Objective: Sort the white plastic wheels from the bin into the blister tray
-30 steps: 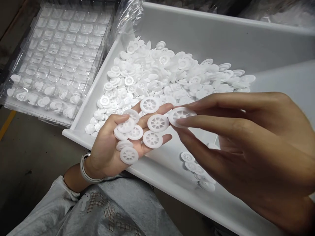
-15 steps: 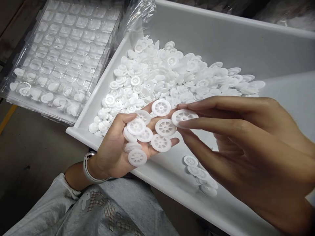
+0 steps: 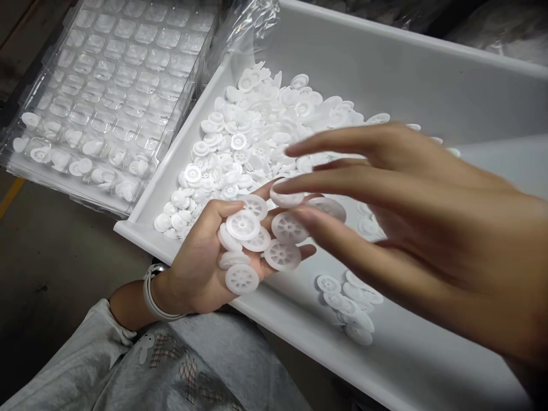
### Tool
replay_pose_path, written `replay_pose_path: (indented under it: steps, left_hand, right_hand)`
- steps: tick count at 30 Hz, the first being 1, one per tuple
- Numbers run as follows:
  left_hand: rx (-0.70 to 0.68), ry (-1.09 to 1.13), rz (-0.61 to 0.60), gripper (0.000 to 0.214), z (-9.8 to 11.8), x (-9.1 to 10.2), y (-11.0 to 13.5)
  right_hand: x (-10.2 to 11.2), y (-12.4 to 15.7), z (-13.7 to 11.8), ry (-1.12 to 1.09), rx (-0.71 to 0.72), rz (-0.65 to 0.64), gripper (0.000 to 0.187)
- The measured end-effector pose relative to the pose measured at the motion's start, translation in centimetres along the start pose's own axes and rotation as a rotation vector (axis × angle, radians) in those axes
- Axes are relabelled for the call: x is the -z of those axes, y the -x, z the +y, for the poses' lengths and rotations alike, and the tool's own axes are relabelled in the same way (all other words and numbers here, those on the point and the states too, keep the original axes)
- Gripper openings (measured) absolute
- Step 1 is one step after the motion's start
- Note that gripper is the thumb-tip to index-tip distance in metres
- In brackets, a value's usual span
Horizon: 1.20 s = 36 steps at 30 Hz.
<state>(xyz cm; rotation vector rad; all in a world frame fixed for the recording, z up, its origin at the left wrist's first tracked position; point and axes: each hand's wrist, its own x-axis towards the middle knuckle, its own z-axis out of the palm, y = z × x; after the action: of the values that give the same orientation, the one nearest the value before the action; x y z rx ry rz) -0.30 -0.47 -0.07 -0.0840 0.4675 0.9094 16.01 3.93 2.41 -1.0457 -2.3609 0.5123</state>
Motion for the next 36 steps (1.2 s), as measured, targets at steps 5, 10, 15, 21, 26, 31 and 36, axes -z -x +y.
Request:
replay_pose_path:
  steps: [5, 10, 15, 21, 26, 31, 36]
  left_hand:
    - [-0.024, 0.008, 0.057, 0.045, -0.1, -0.2, -0.2]
    - [0.001, 0.032, 0.17, 0.042, 0.0, -0.4, 0.0]
    - [0.057, 0.071, 0.202, 0.047, 0.1, -0.7, 0.3]
    - [0.001, 0.077, 0.199, 0.043, 0.4, -0.6, 0.5]
    - [-0.074, 0.04, 0.172, 0.046, 0.4, -0.4, 0.5]
    - [-0.073, 0.022, 0.112, 0.054, 0.0, -0.3, 0.4]
    - [-0.067, -0.008, 0.116, 0.057, -0.1, -0.2, 0.3]
  right_hand:
    - [-0.2, -3.5, 1.0, -0.17, -0.019, -0.331, 0.024]
    - [0.5, -5.4, 1.7, -0.416, -0.168, -0.263, 0.008]
    - [1.8, -10.7, 6.0, -0.282, -0.633, 0.14, 0.019]
    - [3.5, -15.8, 10.9, -0.189, -0.83, 0.328, 0.045]
    - [2.9, -8.9, 7.0, -0.255, -0.715, 0.132, 0.031]
    - [2.2, 0.0, 2.2, -0.327, -0.268, -0.224, 0.05]
    - [1.1, 2.3, 1.7, -0.446, -0.349, -0.184, 0.044]
